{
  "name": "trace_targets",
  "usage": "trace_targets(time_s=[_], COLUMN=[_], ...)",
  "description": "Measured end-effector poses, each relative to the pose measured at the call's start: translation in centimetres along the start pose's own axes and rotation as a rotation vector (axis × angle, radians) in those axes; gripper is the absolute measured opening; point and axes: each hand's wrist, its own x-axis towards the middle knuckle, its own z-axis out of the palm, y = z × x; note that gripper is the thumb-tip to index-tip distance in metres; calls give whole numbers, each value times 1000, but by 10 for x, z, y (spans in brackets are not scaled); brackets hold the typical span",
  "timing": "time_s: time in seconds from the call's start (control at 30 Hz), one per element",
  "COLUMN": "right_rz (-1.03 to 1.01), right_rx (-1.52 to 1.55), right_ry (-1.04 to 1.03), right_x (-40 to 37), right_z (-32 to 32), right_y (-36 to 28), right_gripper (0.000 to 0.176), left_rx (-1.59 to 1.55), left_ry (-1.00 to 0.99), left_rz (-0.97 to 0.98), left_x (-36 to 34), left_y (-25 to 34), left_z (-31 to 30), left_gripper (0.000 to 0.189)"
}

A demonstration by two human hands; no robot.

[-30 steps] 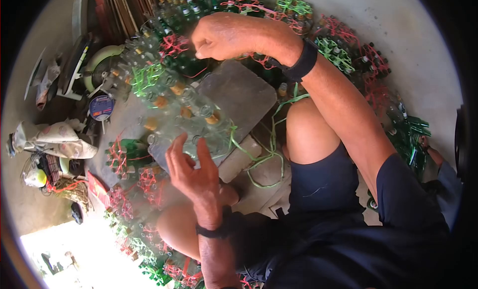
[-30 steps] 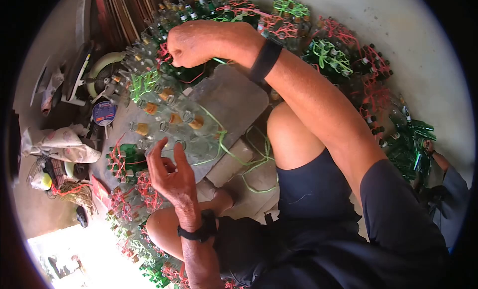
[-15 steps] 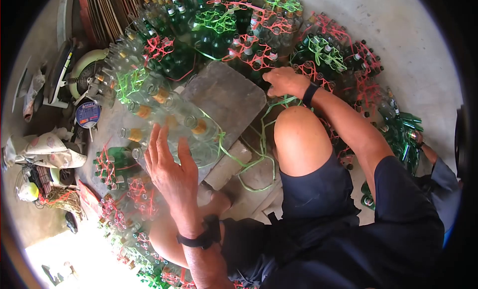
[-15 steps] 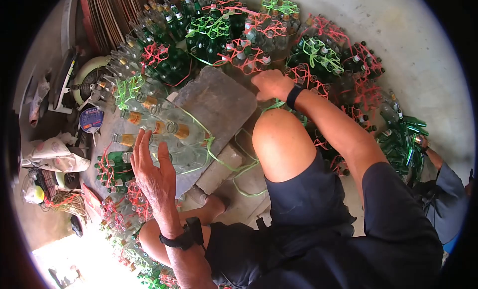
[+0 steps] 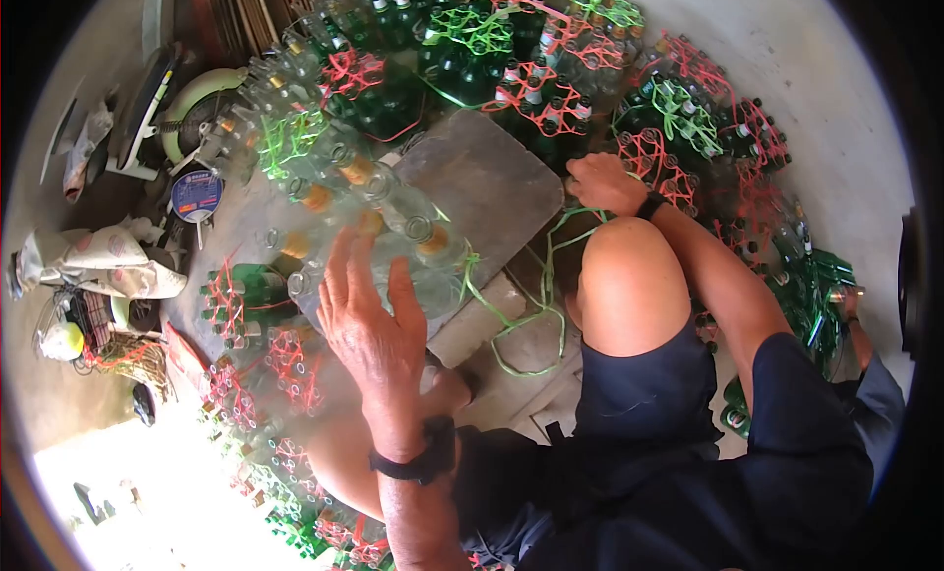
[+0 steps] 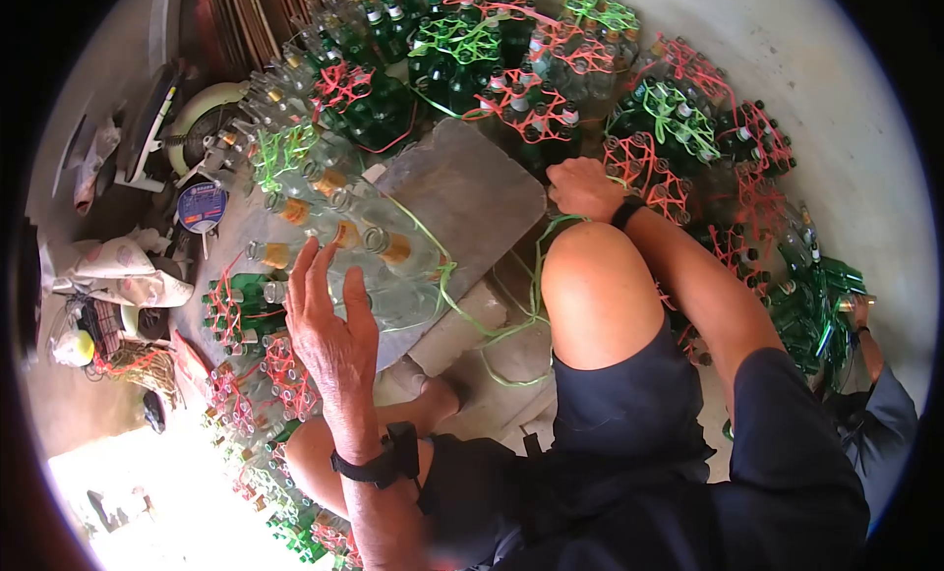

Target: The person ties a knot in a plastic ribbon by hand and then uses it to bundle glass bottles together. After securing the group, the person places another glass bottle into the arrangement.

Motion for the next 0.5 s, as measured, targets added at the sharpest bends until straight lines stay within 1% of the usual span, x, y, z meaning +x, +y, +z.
trace_targets(time_s=[0.1,0.23,0.3,0.37,0.43,0.47,0.5], right_rz=[-8,23,71,54,106,70,66], right_rx=[32,-41,8,0,-27,-25,-30], right_ry=[47,95,120,117,141,203,204], right_x=[-11,-28,-38,-44,-52,-55,-57], right_z=[-20,-56,-83,-109,-134,-145,-159], right_y=[-3,-8,-14,-19,-28,-30,-34], right_gripper=[23,26,25,25,25,25,25], left_rx=[-1,16,23,-17,-17,-17,-20], left_ry=[20,39,38,19,39,48,53], left_rz=[-2,-5,-27,-51,-48,-39,-43], left_x=[-2,-3,-5,-5,-6,-6,-6], left_y=[-4,-4,-3,-2,-4,-4,-5], left_z=[3,4,3,2,3,4,4], left_gripper=[37,37,37,35,35,35,35])
